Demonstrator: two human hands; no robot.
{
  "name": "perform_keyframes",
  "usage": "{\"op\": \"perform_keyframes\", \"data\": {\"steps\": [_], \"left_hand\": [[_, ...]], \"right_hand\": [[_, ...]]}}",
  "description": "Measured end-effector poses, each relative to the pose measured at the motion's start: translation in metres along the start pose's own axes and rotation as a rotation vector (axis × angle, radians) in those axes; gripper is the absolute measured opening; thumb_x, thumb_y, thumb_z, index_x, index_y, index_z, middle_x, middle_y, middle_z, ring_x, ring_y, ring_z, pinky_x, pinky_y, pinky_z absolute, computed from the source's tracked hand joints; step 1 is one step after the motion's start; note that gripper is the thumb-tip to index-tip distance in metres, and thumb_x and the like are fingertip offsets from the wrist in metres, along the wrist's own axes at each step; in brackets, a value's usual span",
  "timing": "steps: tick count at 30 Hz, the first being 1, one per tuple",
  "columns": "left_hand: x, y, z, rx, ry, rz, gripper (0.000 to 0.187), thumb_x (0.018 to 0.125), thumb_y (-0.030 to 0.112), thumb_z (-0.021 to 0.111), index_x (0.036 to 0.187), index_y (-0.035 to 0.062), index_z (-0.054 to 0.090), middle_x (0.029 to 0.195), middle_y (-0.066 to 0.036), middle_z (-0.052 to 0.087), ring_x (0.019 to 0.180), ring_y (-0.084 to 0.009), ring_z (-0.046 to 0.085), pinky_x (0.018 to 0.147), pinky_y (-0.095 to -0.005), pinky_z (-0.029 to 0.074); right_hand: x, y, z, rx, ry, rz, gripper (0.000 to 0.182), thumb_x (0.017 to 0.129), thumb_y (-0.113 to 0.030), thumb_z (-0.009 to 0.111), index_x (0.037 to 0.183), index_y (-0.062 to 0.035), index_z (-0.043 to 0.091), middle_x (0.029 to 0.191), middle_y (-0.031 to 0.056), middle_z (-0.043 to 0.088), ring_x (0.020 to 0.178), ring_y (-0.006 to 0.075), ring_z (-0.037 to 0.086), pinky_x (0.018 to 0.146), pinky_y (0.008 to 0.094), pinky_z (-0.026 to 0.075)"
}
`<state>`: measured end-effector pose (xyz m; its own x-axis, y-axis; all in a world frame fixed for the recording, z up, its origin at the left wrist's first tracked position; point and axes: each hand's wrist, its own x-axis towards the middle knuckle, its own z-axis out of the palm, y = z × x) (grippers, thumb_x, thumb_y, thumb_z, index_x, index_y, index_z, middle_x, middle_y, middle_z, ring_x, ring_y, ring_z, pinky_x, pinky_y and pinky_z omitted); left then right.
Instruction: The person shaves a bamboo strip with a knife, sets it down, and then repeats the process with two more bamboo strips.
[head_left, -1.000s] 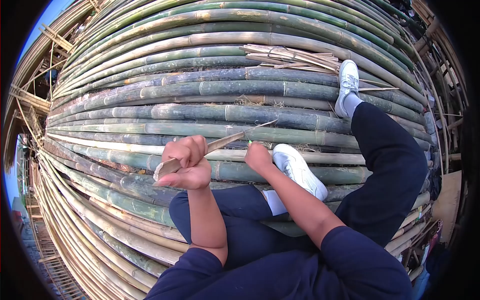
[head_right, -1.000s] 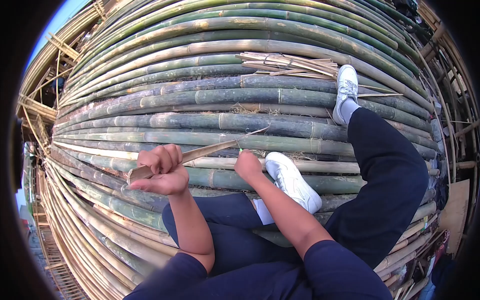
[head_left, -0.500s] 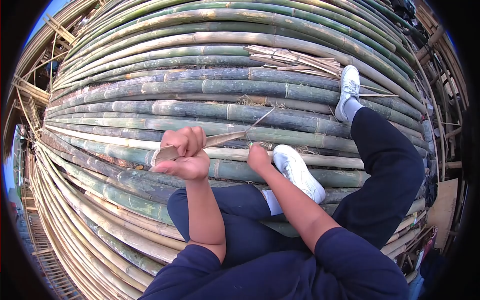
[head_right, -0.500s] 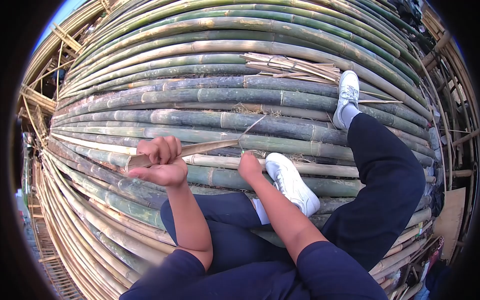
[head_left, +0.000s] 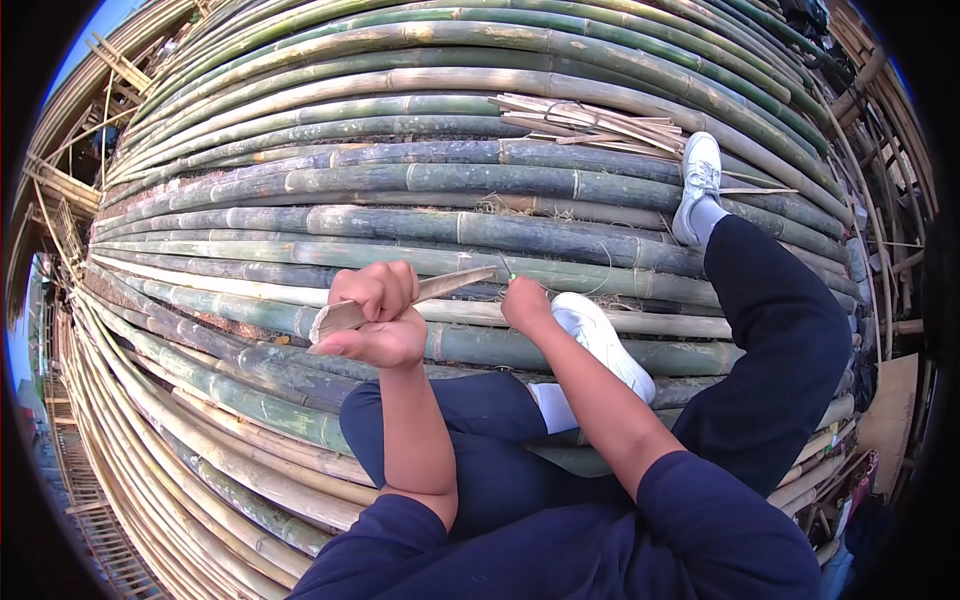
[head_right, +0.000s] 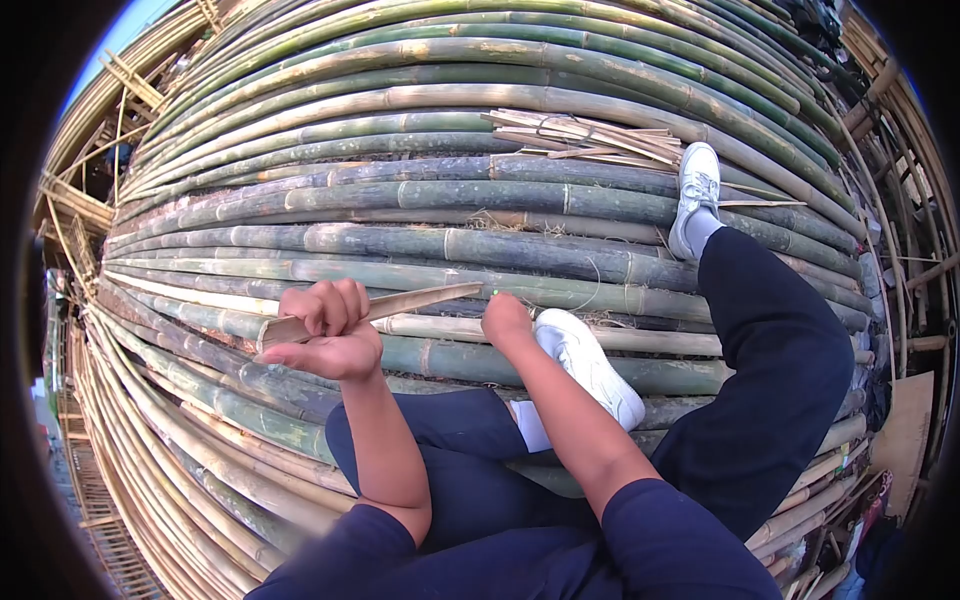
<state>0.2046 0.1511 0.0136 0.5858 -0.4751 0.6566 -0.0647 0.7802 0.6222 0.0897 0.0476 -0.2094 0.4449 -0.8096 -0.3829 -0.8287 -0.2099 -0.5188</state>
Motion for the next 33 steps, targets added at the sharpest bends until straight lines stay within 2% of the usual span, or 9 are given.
{"op": "perform_keyframes", "data": {"steps": [4,7,11,14,19,20,25,28,33], "left_hand": [[0.005,-0.002,-0.001,0.024,0.060,0.025,0.065,0.088,0.074,0.031,0.070,0.0117,0.029,0.050,0.004,0.020,0.044,-0.0072,0.013,0.040,-0.0253,0.012],[0.004,-0.002,-0.001,0.042,0.077,0.026,0.065,0.088,0.074,0.031,0.070,0.0116,0.029,0.050,0.004,0.020,0.044,-0.0071,0.013,0.040,-0.0254,0.012],[0.002,0.000,-0.004,-0.014,0.047,0.016,0.065,0.088,0.074,0.031,0.070,0.0113,0.030,0.050,0.004,0.021,0.044,-0.0072,0.014,0.041,-0.0252,0.013],[0.000,0.008,0.004,-0.031,0.043,-0.003,0.067,0.087,0.075,0.030,0.069,0.0114,0.030,0.050,0.003,0.022,0.045,-0.0080,0.016,0.042,-0.0259,0.014],[0.001,0.014,0.012,-0.183,-0.096,0.104,0.072,0.086,0.078,0.029,0.063,0.0100,0.029,0.050,0.002,0.024,0.044,-0.0100,0.018,0.044,-0.0278,0.015],[0.000,0.013,0.012,-0.188,-0.099,0.104,0.072,0.086,0.078,0.029,0.061,0.0096,0.029,0.050,0.001,0.024,0.044,-0.0103,0.017,0.044,-0.0281,0.015],[-0.009,-0.010,0.009,-0.160,-0.031,0.087,0.073,0.086,0.077,0.030,0.060,0.0093,0.029,0.050,0.000,0.025,0.045,-0.0112,0.018,0.045,-0.0296,0.016],[-0.008,-0.002,0.012,-0.161,-0.026,0.078,0.065,0.089,0.066,0.036,0.059,0.0086,0.030,0.050,-0.001,0.028,0.045,-0.0129,0.021,0.046,-0.0300,0.018],[-0.005,0.034,0.023,-0.093,-0.142,-0.024,0.039,0.083,0.037,0.042,0.059,0.0079,0.034,0.051,-0.003,0.033,0.047,-0.0152,0.026,0.049,-0.0304,0.022]], "right_hand": [[-0.025,-0.039,-0.020,0.205,0.113,-0.093,0.030,0.097,-0.019,0.044,0.100,0.0101,0.053,0.090,0.0322,0.063,0.090,0.0429,0.063,0.079,0.0498,0.050],[-0.010,0.005,0.042,0.218,0.106,-0.033,0.031,0.097,-0.020,0.044,0.101,0.0101,0.053,0.084,0.0322,0.063,0.086,0.0449,0.063,0.078,0.0509,0.049],[-0.021,0.027,0.042,0.198,0.088,0.028,0.032,0.097,-0.021,0.044,0.098,0.0093,0.055,0.084,0.0313,0.063,0.086,0.0456,0.062,0.079,0.0511,0.049],[-0.023,0.039,0.038,0.197,0.167,-0.124,0.038,0.098,-0.024,0.041,0.090,0.0092,0.058,0.079,0.0311,0.062,0.071,0.0440,0.064,0.066,0.0524,0.050],[-0.036,0.022,-0.025,0.404,-0.060,0.078,0.044,0.099,-0.029,0.037,0.088,0.0086,0.057,0.069,0.0218,0.061,0.049,0.0308,0.061,0.047,0.0432,0.049],[-0.044,0.011,-0.044,0.432,-0.041,0.120,0.045,0.099,-0.027,0.038,0.082,0.0086,0.060,0.072,0.0250,0.064,0.050,0.0354,0.061,0.059,0.0462,0.051],[-0.045,0.008,-0.077,0.470,0.002,0.107,0.041,0.098,-0.027,0.038,0.090,0.0059,0.061,0.077,0.0272,0.064,0.064,0.0397,0.064,0.066,0.0473,0.050],[-0.046,0.006,-0.092,0.445,-0.024,0.099,0.040,0.098,-0.027,0.037,0.098,0.0064,0.060,0.086,0.0298,0.063,0.083,0.0444,0.062,0.079,0.0496,0.047],[-0.059,-0.019,-0.118,0.403,0.080,-0.050,0.038,0.098,-0.025,0.037,0.099,0.0066,0.058,0.090,0.0306,0.062,0.090,0.0441,0.061,0.082,0.0489,0.046]]}}
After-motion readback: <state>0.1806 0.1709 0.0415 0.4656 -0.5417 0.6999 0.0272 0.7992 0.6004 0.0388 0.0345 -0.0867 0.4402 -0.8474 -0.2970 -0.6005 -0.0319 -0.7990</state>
